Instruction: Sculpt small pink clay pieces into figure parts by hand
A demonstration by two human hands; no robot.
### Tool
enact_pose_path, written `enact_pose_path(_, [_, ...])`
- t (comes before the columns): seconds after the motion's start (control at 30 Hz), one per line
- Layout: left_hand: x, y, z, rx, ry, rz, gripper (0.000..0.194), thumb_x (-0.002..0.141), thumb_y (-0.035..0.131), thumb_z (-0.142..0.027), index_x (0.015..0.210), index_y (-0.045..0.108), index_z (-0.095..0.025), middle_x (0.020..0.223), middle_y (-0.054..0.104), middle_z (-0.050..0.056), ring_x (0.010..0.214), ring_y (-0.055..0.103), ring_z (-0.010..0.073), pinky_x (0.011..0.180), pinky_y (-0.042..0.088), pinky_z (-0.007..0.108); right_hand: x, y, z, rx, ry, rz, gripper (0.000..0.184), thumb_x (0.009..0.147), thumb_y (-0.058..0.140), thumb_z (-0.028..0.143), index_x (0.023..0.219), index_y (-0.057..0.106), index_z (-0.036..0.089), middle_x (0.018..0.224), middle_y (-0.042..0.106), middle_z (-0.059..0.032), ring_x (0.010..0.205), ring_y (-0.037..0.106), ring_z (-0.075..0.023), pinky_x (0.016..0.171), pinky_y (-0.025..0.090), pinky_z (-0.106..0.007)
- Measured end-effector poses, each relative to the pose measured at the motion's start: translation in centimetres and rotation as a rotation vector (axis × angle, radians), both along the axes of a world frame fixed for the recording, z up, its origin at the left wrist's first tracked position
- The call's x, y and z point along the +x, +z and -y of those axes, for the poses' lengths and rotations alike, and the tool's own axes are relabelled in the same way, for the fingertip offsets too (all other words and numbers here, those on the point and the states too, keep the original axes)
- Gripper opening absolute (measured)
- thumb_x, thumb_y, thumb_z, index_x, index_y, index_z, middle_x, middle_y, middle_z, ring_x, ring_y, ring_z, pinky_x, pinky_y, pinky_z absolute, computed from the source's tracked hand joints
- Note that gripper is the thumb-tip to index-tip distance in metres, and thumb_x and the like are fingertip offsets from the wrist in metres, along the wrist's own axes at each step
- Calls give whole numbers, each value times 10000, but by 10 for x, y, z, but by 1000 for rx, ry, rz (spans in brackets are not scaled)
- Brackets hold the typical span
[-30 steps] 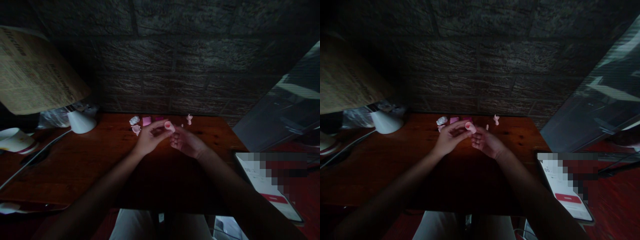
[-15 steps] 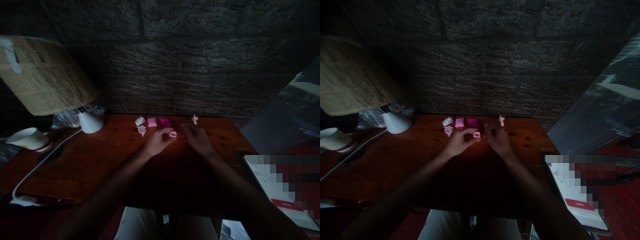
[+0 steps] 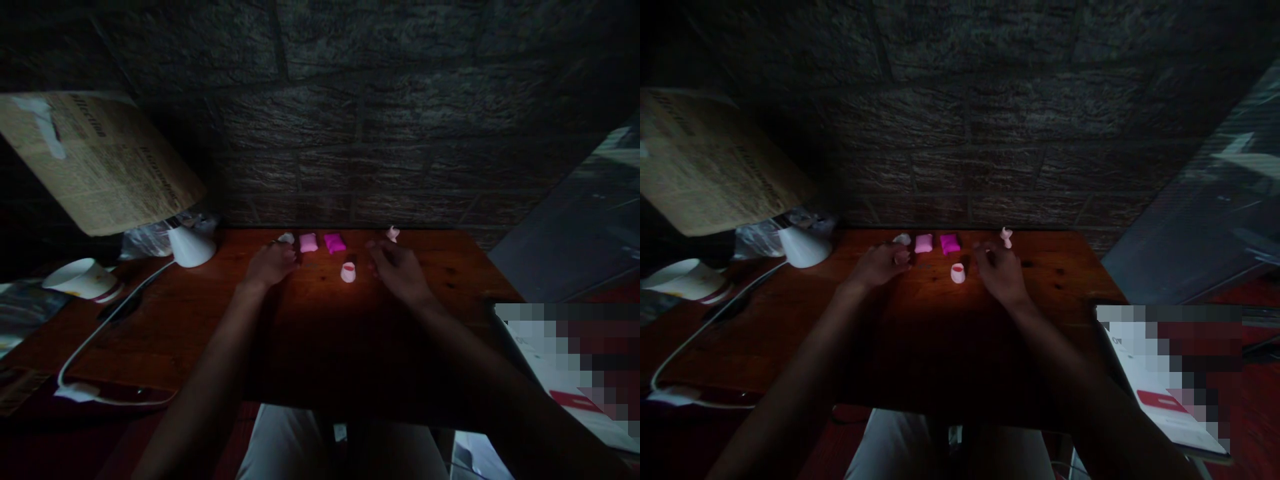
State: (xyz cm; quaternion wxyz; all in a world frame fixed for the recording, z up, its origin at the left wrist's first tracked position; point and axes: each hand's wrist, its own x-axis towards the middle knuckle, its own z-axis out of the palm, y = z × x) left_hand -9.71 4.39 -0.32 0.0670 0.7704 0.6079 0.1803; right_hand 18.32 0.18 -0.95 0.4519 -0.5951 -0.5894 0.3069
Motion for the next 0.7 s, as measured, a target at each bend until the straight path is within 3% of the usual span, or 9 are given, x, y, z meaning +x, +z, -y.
enact_pose_path(0.17, [2,-6,0,65,23,42,89,796,664,-204,762,732,-251,788,782,63,793,721,253,751,507,309,-3,1,1,57,22,-17,261,954,588,392,783,696,228,641,671,-12,589,625,-179,626,450,-312])
enact_pose_path(0.27, [5,1,1,89,46,163,118,834,655,-248,789,763,-255,826,797,86,825,742,291,784,516,348,-7,2,5,130,69,-69,189,934,620,319,802,724,232,652,673,-3,616,630,-179,668,462,-314])
enact_pose_path(0.33, [13,8,5,100,-34,269,105,835,679,-293,801,764,-241,841,800,80,813,745,274,765,532,335,-12,4,10,196,140,-59,106,899,672,298,844,747,246,749,714,-12,673,648,-179,705,476,-314])
enact_pose_path(0.4, [25,14,12,14,-164,480,208,844,698,-386,935,758,-209,867,804,71,720,732,225,686,556,305,-18,5,15,253,210,-49,93,879,704,285,952,756,263,929,753,-25,755,667,-173,760,497,-310])
enact_pose_path(0.53, [54,19,28,-177,-366,789,362,761,820,-420,1020,727,-184,915,801,74,706,728,197,585,574,270,-24,4,19,293,338,-60,304,871,737,321,1166,720,252,1111,738,-48,727,657,-143,736,522,-293])
enact_pose_path(0.6, [63,18,33,-228,-377,854,322,766,835,-398,1003,732,-206,867,797,49,645,704,169,559,566,257,-24,1,18,250,413,-86,352,872,746,319,1215,700,260,990,751,-21,783,681,-154,748,521,-277])
enact_pose_path(0.7, [68,16,33,-302,-305,994,304,759,853,-393,1010,756,-252,934,796,17,708,714,163,563,579,233,-22,-2,12,259,417,-88,358,870,758,301,1223,703,270,989,747,-3,822,684,-151,747,512,-259])
